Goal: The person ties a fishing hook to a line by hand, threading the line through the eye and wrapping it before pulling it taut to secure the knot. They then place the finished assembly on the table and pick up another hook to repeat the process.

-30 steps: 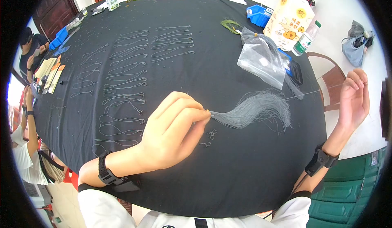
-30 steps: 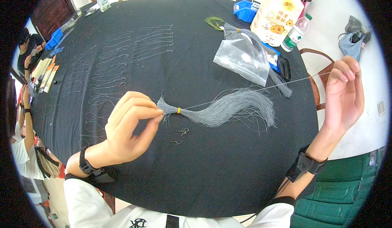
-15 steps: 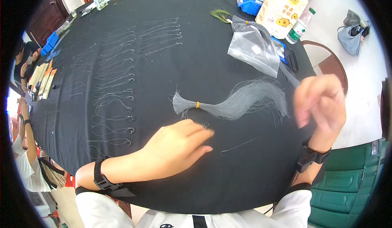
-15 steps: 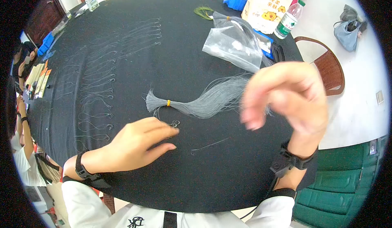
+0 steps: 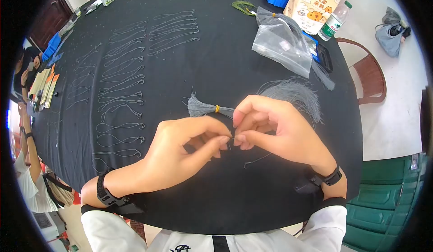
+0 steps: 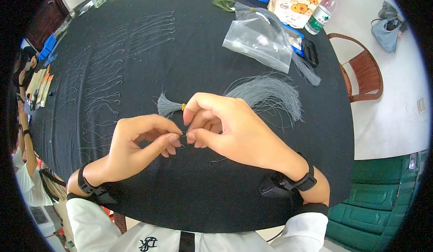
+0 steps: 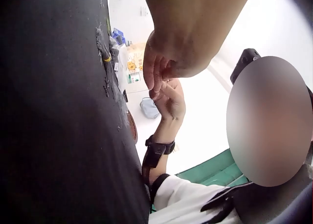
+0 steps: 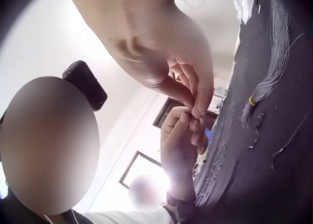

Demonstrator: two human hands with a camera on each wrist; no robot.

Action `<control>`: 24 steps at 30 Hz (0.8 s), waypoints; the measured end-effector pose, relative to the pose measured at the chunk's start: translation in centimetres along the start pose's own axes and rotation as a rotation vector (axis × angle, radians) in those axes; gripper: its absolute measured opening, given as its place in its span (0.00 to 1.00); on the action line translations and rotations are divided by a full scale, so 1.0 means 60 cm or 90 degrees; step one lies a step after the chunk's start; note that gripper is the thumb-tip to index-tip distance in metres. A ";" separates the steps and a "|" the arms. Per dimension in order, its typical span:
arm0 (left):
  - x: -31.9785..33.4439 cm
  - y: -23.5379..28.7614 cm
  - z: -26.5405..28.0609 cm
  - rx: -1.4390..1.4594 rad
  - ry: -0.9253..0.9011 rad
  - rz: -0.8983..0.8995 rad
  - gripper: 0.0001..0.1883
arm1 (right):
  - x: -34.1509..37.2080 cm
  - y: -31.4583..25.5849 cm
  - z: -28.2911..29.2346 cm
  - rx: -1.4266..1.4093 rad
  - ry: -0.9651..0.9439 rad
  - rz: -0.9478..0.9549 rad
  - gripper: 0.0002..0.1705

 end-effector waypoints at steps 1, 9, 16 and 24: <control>-0.004 0.001 -0.001 0.005 0.024 0.003 0.07 | -0.002 0.002 0.001 -0.001 -0.012 -0.023 0.10; -0.011 -0.017 0.004 -0.174 -0.044 -0.105 0.09 | -0.009 0.012 0.000 0.011 -0.035 -0.097 0.13; -0.019 -0.017 0.009 -0.092 0.008 0.028 0.07 | -0.010 0.025 -0.008 0.059 0.007 0.047 0.09; -0.017 -0.035 0.008 -0.120 -0.054 0.077 0.06 | -0.005 0.029 -0.021 0.202 0.018 0.091 0.06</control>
Point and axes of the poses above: each hand's wrist, its own x-axis away from the middle knuckle, its own z-axis out of the back of the hand, y = z × x, the point moved 5 cm from there along -x, towards the middle knuckle, and after that the axes turned 6 degrees about x, right-handed, at the moved point
